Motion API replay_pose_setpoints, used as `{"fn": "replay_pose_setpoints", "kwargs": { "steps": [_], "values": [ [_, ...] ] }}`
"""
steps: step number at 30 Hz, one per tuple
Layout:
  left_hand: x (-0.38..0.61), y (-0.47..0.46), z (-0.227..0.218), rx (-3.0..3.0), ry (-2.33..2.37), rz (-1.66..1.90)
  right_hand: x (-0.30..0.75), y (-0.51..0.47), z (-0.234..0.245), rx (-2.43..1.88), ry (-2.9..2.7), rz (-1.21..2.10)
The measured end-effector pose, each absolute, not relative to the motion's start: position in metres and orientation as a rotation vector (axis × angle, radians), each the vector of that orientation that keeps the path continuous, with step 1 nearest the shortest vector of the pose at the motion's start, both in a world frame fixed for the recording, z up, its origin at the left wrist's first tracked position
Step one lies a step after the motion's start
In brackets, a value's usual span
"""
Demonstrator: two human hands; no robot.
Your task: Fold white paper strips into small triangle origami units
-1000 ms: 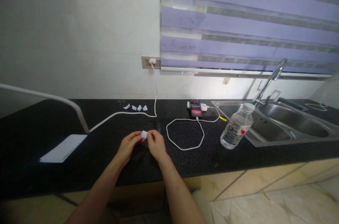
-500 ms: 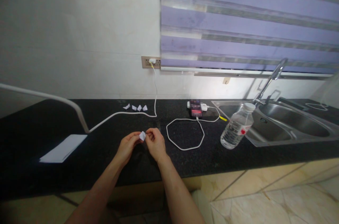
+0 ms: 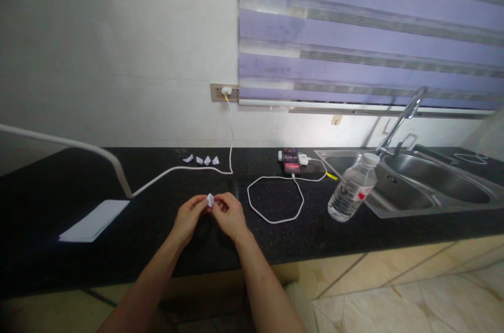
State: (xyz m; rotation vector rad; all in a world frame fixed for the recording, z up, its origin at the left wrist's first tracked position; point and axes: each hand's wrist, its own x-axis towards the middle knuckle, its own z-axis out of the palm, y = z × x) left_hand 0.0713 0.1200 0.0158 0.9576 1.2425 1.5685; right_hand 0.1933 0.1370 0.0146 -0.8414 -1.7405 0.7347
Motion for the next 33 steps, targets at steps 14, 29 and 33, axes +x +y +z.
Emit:
{"fn": "replay_pose_setpoints", "kwargs": {
  "steps": [14,29,33],
  "values": [
    [0.0699,0.1201,0.0126,0.93,1.185,1.559,0.1922,0.1373,0.0125,-0.844,-1.718,0.795],
    [0.0701,0.1204,0.0131,0.922,1.136,1.554,0.1917,0.1373,0.0131,-0.822,-1.705,0.847],
    [0.0699,0.1198,0.0135,0.917,1.133,1.543,0.1914,0.1384,0.0113,-0.821,-1.698,0.874]
  ]
}}
